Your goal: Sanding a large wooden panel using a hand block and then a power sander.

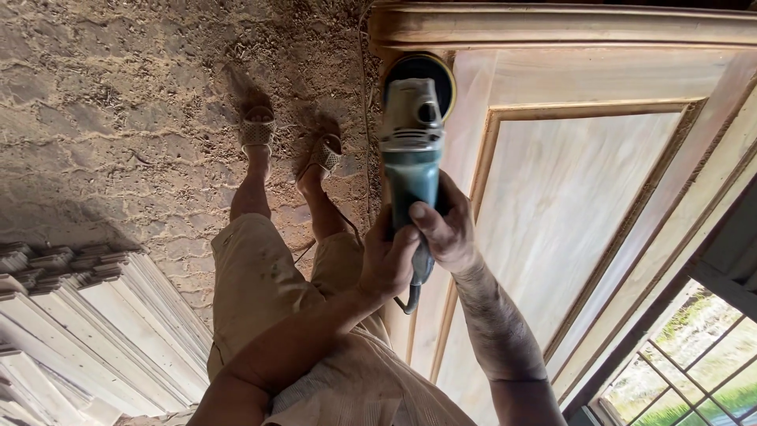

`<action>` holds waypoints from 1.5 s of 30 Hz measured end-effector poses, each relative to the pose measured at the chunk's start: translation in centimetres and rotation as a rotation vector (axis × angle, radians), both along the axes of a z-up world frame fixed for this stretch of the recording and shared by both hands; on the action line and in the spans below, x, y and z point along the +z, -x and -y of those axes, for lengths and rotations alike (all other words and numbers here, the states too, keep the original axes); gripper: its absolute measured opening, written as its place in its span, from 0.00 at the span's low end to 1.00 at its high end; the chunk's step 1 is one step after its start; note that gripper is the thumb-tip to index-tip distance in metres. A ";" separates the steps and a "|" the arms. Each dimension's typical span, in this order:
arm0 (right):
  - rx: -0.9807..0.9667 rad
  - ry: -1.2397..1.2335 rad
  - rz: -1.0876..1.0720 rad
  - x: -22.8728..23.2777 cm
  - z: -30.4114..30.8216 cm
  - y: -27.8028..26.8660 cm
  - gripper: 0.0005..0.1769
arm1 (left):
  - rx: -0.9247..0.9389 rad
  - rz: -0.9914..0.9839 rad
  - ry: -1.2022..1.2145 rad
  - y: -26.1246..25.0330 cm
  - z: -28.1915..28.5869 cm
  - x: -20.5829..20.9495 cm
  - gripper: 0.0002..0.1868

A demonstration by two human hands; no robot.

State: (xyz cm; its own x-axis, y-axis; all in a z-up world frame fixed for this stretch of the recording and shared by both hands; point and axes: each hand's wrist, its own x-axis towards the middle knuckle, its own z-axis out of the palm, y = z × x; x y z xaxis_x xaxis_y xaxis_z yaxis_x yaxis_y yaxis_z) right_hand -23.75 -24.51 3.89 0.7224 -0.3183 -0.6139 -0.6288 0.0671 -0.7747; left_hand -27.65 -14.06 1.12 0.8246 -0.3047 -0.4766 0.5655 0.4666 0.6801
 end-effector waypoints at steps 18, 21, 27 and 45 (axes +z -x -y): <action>-0.006 -0.134 0.125 0.3 -3.4 -0.1 0.30 | -0.209 0.202 -0.434 -4.1 -4.3 3.3 0.11; -0.068 -0.132 0.136 -0.3 -3.0 0.2 0.29 | -0.269 0.016 -0.405 -4.0 -4.4 3.0 0.14; -0.113 -0.160 0.165 0.7 -1.9 -1.4 0.27 | -0.262 -0.019 -0.421 -2.6 -3.4 1.8 0.14; -0.123 -0.176 0.185 0.7 -0.6 -1.4 0.25 | -0.330 -0.100 -0.445 -2.6 -2.2 1.8 0.14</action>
State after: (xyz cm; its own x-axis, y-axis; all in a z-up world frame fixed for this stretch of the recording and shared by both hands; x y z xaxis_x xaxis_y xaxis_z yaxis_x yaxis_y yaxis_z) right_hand -22.36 -23.93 4.54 0.7898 -0.3105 -0.5290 -0.4566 0.2783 -0.8451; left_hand -25.08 -11.86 2.93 0.6638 -0.2910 -0.6890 0.7046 -0.0657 0.7065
